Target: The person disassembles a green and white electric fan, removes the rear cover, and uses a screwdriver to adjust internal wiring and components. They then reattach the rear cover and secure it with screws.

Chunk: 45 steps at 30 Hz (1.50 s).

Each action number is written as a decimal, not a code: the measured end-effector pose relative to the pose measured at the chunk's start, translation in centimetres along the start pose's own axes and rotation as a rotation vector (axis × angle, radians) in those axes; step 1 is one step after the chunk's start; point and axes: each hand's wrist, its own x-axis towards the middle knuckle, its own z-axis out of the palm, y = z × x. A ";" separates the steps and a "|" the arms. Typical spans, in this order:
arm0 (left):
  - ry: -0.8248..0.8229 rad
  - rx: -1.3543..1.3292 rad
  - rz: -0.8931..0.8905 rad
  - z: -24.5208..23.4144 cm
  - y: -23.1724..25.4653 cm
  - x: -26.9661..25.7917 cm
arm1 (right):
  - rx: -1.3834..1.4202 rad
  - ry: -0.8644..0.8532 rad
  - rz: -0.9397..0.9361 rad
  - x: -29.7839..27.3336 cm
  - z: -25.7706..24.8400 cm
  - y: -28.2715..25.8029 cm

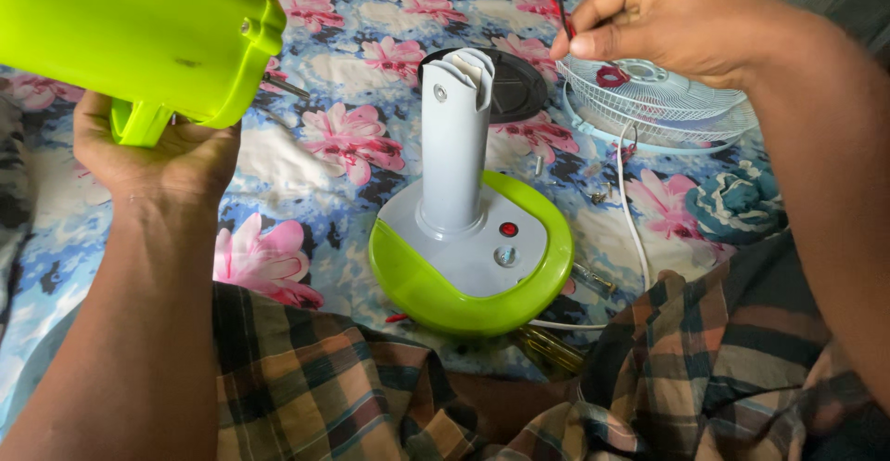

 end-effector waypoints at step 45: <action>-0.285 1.211 1.155 21.7 -22.5 -11.7 | 0.848 0.440 -0.649 -8.7 1.4 -14.5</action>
